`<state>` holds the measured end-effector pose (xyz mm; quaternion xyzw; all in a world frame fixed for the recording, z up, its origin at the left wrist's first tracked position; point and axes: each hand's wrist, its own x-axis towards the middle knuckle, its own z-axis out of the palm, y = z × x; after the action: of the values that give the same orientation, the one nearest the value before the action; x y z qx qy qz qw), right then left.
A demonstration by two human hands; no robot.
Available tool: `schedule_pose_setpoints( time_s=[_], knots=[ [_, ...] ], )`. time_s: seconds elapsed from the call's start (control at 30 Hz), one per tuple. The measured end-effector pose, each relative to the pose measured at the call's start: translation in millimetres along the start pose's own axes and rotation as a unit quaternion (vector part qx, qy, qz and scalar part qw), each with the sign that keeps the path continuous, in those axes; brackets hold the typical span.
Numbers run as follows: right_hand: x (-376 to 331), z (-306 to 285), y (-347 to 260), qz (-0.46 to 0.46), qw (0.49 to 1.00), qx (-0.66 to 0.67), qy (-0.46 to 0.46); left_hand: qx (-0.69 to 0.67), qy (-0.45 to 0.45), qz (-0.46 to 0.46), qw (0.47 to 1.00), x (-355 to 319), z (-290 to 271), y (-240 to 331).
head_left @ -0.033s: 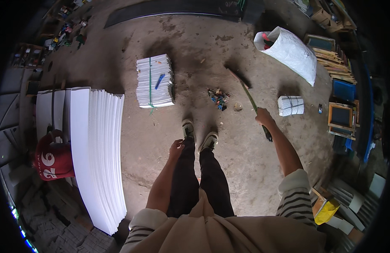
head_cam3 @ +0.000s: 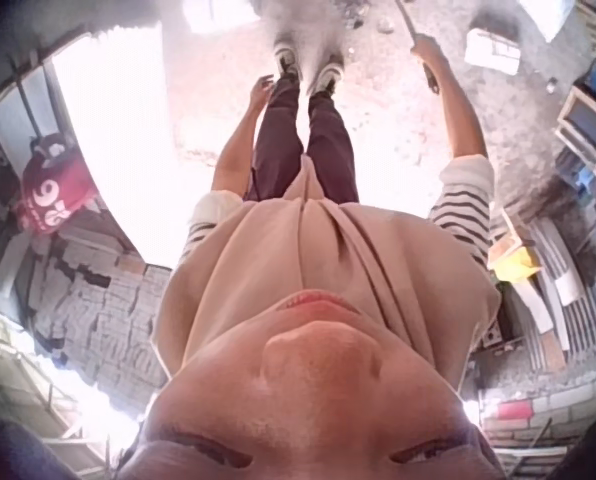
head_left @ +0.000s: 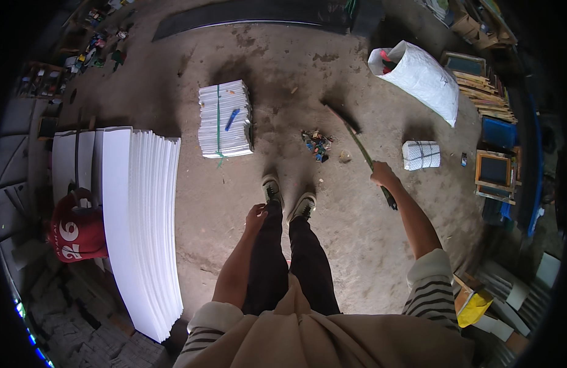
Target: The person cleans a workshop floor by sweeping debris with a broom and dustpan, then collects colorful plastic strips and other scraps by hand into a white sack. The person also handles a green-handled broom and moves around stacks of white boards and other materials.
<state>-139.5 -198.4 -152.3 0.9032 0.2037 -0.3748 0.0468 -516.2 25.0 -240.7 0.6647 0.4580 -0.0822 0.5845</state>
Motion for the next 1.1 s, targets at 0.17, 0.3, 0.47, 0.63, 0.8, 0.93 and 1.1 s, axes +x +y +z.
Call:
schedule_pose_setpoints(
  time_s=[0.17,0.3,0.47,0.63,0.8,0.93,1.1],
  knots=[
    [-48.6,-42.2,-11.1,-0.073,0.990,0.104,-0.057,-0.024,0.032,0.022,0.999,4.5,-16.3,24.5],
    [-102.8,-91.9,-55.4,0.014,0.859,0.490,-0.149,-0.083,0.030,0.176,0.980,16.0,-26.8,89.3],
    [-166.1,-177.5,-179.4,-0.162,0.785,0.522,-0.289,-0.101,0.019,0.338,0.935,-4.5,-64.6,192.1],
    [-190.0,-164.7,-349.3,-0.217,0.771,0.504,-0.324,-0.176,0.045,0.437,0.881,-36.0,-128.1,238.2],
    [-209.1,-86.7,-527.1,-0.315,0.778,0.423,-0.341,-0.166,0.283,0.359,0.874,-25.8,-250.2,155.8],
    [-153.6,5.3,-641.9,-0.530,0.824,0.150,-0.133,-0.035,0.439,0.219,0.871,-19.0,-325.4,87.0],
    [-157.6,86.4,-760.7,-0.575,0.817,-0.022,0.046,-0.034,0.454,0.132,0.881,6.7,-419.5,-18.6]
  ],
)
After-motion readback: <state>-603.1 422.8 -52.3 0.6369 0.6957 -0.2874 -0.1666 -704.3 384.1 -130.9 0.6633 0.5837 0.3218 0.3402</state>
